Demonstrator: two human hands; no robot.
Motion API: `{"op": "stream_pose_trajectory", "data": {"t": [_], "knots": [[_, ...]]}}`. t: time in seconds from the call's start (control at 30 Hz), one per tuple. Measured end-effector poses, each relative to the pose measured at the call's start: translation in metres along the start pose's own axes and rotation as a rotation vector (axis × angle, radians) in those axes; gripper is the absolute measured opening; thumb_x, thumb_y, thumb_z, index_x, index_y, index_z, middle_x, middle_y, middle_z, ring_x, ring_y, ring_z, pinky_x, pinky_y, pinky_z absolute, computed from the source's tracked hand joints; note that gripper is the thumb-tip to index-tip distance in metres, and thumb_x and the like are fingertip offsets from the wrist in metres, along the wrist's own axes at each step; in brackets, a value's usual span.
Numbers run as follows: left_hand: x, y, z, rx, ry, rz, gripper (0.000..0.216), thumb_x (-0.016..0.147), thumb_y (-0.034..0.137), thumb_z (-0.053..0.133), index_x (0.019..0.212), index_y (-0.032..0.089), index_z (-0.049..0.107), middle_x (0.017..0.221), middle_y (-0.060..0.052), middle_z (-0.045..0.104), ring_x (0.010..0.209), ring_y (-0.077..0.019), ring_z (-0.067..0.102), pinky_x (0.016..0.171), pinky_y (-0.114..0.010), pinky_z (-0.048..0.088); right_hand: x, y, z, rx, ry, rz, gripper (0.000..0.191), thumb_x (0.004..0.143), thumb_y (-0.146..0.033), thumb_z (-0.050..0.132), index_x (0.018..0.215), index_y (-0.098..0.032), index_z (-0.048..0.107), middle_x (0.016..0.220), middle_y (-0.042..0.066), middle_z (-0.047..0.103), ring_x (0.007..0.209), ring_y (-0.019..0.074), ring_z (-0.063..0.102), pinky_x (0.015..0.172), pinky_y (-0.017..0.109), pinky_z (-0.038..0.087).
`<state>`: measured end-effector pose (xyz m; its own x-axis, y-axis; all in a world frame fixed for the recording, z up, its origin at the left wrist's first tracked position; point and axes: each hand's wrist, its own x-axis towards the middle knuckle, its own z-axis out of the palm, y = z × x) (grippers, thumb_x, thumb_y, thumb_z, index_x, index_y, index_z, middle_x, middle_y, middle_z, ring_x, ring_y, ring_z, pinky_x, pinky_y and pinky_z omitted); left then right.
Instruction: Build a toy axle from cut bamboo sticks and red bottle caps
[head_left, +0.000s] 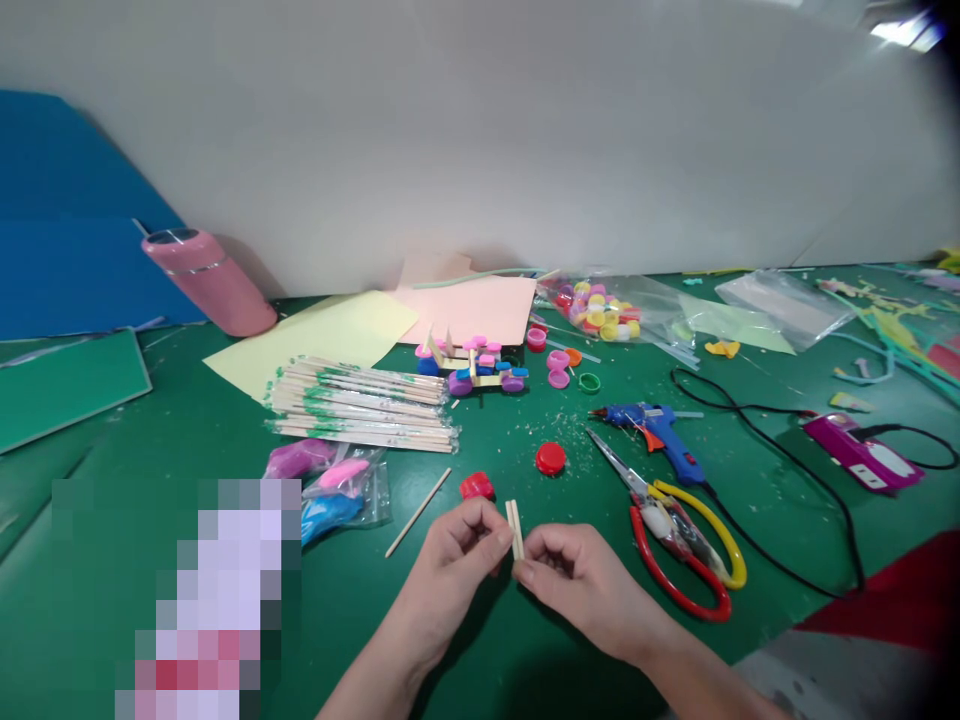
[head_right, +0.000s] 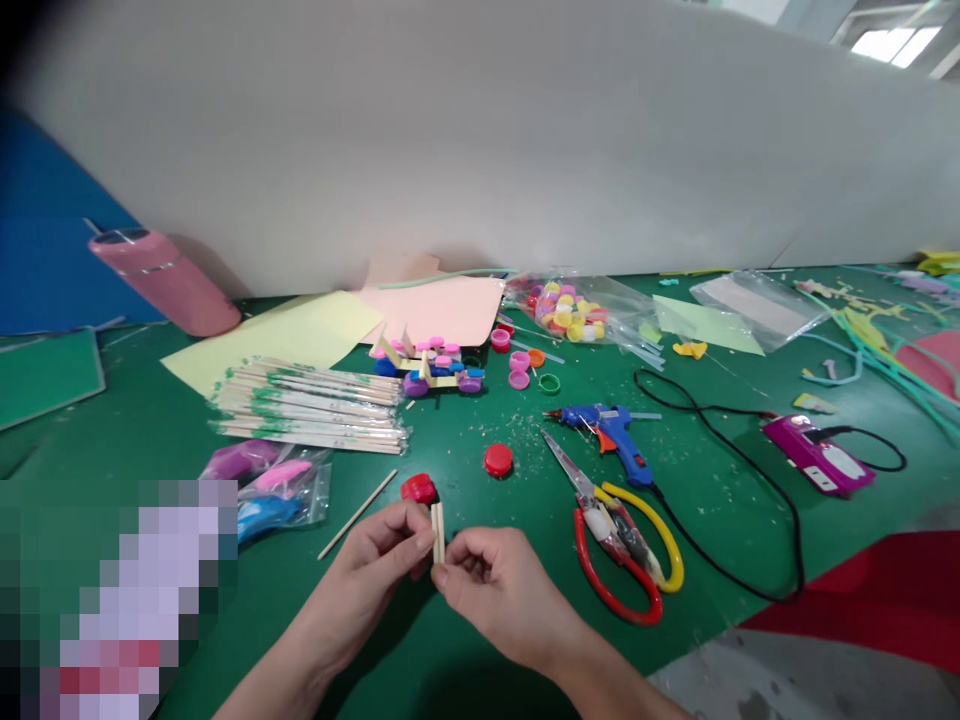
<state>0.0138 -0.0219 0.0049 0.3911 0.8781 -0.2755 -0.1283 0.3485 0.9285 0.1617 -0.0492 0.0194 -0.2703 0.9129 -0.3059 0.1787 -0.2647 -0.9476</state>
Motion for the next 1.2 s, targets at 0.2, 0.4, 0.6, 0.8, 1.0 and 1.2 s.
{"op": "stream_pose_trajectory", "data": {"t": [0.2, 0.4, 0.6, 0.8, 1.0, 1.2], "knots": [[0.000, 0.001, 0.000, -0.008, 0.009, 0.000, 0.021, 0.075, 0.028, 0.059, 0.059, 0.016, 0.051, 0.055, 0.004, 0.043, 0.055, -0.0098, 0.035, 0.052, -0.022, 0.028, 0.000, 0.001, -0.001, -0.010, 0.001, -0.014, 0.020, 0.077, -0.023, 0.052, 0.058, -0.016, 0.049, 0.054, -0.006, 0.033, 0.050, 0.0073, 0.028, 0.043, 0.020, 0.022], [-0.001, 0.001, 0.001, -0.015, 0.012, -0.007, 0.021, 0.075, 0.027, 0.060, 0.059, 0.015, 0.051, 0.055, 0.004, 0.043, 0.055, -0.0097, 0.035, 0.052, -0.022, 0.028, 0.001, 0.000, -0.002, -0.031, -0.004, -0.019, 0.020, 0.076, -0.022, 0.052, 0.058, -0.016, 0.048, 0.054, -0.006, 0.032, 0.050, 0.0073, 0.027, 0.043, 0.020, 0.022], [-0.001, 0.001, 0.000, -0.022, 0.012, 0.002, 0.021, 0.075, 0.026, 0.059, 0.059, 0.015, 0.052, 0.055, 0.004, 0.044, 0.055, -0.0095, 0.036, 0.053, -0.022, 0.028, 0.000, 0.002, 0.000, -0.036, 0.000, -0.019, 0.020, 0.077, -0.021, 0.052, 0.058, -0.016, 0.048, 0.053, -0.006, 0.033, 0.050, 0.0072, 0.029, 0.043, 0.020, 0.022], [-0.001, 0.001, 0.001, -0.165, -0.021, -0.059, 0.020, 0.074, 0.026, 0.061, 0.060, 0.015, 0.052, 0.053, 0.003, 0.049, 0.052, -0.0089, 0.038, 0.052, -0.022, 0.028, -0.002, -0.002, -0.004, 0.011, -0.037, -0.031, 0.021, 0.080, -0.025, 0.049, 0.063, -0.014, 0.055, 0.056, -0.004, 0.043, 0.053, 0.0086, 0.036, 0.048, 0.021, 0.027], [0.000, 0.002, 0.001, -0.285, -0.049, -0.115, 0.019, 0.074, 0.025, 0.062, 0.060, 0.015, 0.053, 0.053, 0.002, 0.051, 0.052, -0.0089, 0.039, 0.052, -0.023, 0.027, 0.001, -0.001, -0.016, 0.068, 0.032, -0.038, 0.028, 0.085, -0.033, 0.045, 0.071, -0.013, 0.059, 0.058, -0.001, 0.049, 0.054, 0.0096, 0.042, 0.050, 0.021, 0.032], [0.000, 0.002, 0.002, -0.293, -0.078, -0.127, 0.021, 0.072, 0.026, 0.063, 0.058, 0.015, 0.053, 0.051, 0.002, 0.048, 0.051, -0.0088, 0.038, 0.050, -0.023, 0.027, 0.011, -0.003, -0.017, 0.133, 0.092, -0.101, 0.023, 0.083, -0.037, 0.049, 0.082, -0.015, 0.057, 0.063, -0.003, 0.046, 0.057, 0.0092, 0.041, 0.052, 0.021, 0.033]]}}
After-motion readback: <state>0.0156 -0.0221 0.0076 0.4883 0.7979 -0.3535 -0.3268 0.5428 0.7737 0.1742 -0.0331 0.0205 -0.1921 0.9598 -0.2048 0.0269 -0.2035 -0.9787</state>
